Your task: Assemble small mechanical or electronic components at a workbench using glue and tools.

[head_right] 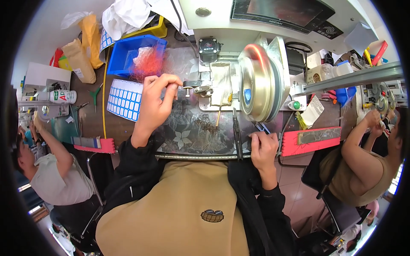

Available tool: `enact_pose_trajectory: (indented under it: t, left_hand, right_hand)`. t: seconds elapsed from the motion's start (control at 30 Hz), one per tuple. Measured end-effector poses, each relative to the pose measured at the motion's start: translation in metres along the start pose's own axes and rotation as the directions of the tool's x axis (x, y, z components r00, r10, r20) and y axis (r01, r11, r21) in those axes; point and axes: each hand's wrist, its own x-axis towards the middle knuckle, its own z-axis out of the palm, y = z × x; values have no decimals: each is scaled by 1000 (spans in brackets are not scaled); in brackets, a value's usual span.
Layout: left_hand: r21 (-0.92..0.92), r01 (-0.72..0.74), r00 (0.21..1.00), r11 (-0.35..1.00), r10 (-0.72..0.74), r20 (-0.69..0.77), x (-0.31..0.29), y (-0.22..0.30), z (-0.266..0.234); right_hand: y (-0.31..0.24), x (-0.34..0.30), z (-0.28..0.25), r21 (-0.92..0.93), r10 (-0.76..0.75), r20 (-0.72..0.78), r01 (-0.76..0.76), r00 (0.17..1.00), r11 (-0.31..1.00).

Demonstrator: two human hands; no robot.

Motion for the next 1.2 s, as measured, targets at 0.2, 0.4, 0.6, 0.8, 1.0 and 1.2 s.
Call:
enact_pose_trajectory:
  t: [0.2, 0.4, 0.6, 0.8, 1.0, 1.2]
  left_hand:
    - [-145, 77, 997, 986, -73, 33, -12, -5, 14]
    - [-259, 106, 993, 960, -87, 84, -18, -12, 20]
    - [-234, 177, 972, 956, -133, 193, -23, -13, 13]
    - [-155, 127, 984, 980, -105, 143, -26, -3, 1]
    - [-18, -98, 989, 995, 99, 109, -3, 13, -7]
    - [-62, -93, 985, 994, 101, 141, 2, 10, 0]
  right_hand:
    - [0, 0, 3, 16, -26, 18, 26, 999, 1000]
    - [2, -2, 6, -8, -53, 11, 54, 999, 999]
    - [0, 0, 4, -16, -64, 27, 65, 998, 998]
    - [12, -3, 2, -12, -7, -236, 4, 972, 1000]
    - [25, 1, 7, -42, 11, -285, -24, 959, 999]
    - [23, 3, 10, -38, -6, -295, -5, 956, 999]
